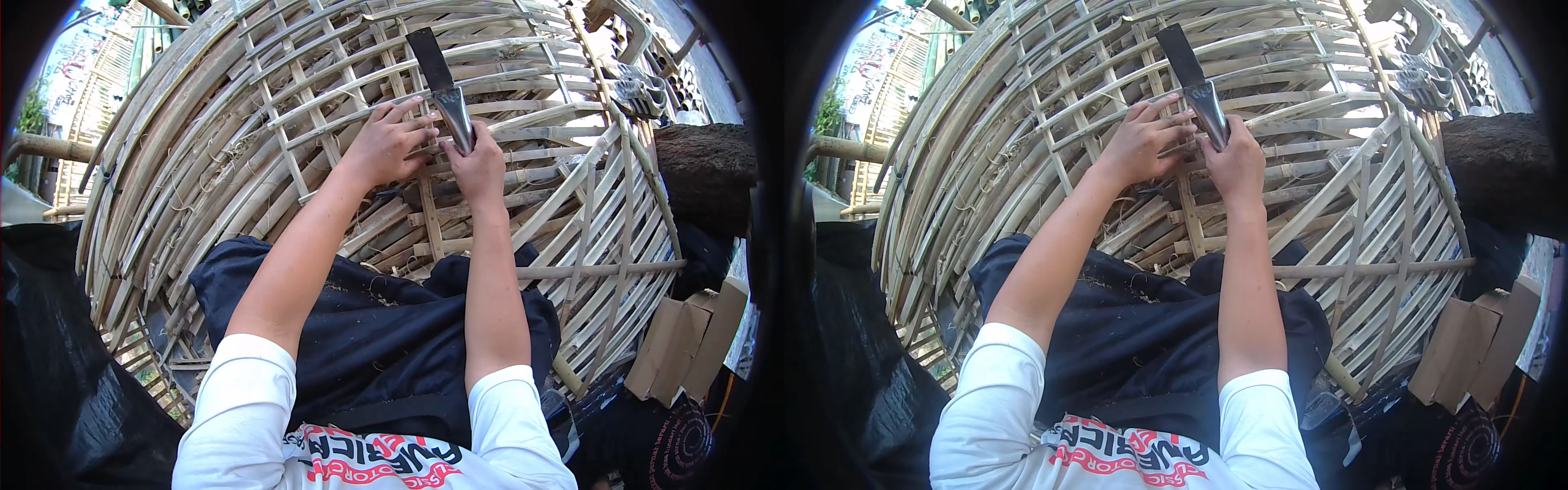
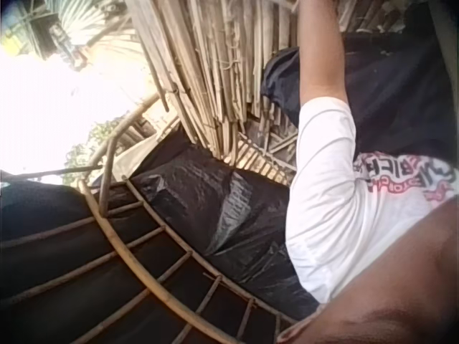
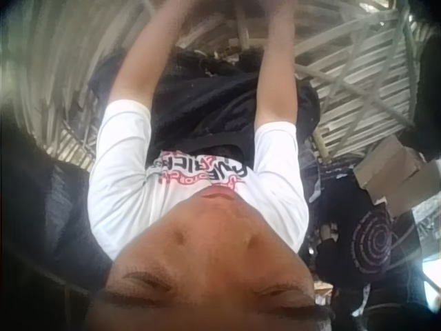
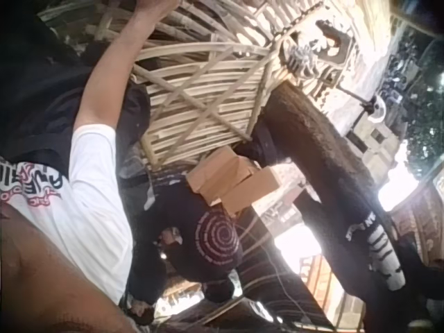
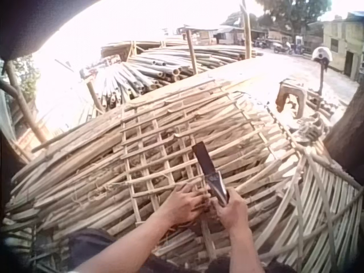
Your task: The person weaves bamboo strips into a large circular grid structure by hand, using a metal tool to lever and position the strips into place.
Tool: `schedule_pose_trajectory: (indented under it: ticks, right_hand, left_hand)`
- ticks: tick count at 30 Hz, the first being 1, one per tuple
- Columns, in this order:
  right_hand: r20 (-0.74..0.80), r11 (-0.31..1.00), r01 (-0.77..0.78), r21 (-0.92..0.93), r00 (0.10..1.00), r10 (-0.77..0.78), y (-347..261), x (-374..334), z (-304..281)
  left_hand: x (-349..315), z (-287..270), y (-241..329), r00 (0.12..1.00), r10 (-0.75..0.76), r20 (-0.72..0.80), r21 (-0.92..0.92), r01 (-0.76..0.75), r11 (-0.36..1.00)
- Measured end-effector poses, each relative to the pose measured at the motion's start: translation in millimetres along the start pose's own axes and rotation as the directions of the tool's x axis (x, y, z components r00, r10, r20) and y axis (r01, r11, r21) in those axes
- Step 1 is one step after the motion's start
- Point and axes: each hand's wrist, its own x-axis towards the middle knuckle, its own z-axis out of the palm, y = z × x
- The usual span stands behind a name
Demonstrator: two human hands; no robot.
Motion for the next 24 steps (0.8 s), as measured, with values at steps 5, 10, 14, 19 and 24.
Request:
schedule_pose_trajectory:
  ticks: [5, 10, 14, 19, 24]
  right_hand:
    - [-0.006, 1.000, -0.027, 0.015, 1.000, 0.027, -0.3, 2.3, 0.1]
    - [0.008, 0.999, -0.043, -0.025, 0.999, 0.043, 6.0, 4.5, 2.1]
    - [0.017, 0.998, -0.055, -0.041, 0.998, 0.056, 2.4, 5.8, 2.2]
    - [0.075, 0.986, -0.138, -0.091, 0.987, 0.145, -4.4, 7.2, 0.3]
    - [0.115, 0.971, -0.186, -0.153, 0.972, 0.205, -14.7, 8.4, -6.8]
  left_hand:
    - [7.9, -3.6, -5.9, 0.997, 0.061, 0.038, 0.064, -0.063, 0.996]
    - [13.8, -9.2, -8.6, 0.979, 0.179, 0.093, 0.034, -0.183, 0.983]
    - [15.1, -6.8, -16.3, 0.963, 0.252, 0.098, 0.029, -0.256, 0.966]
    - [18.0, -10.1, -22.0, 0.952, 0.265, 0.151, -0.011, -0.267, 0.964]
    - [13.6, -13.2, -14.6, 0.973, 0.148, 0.178, 0.015, -0.153, 0.988]
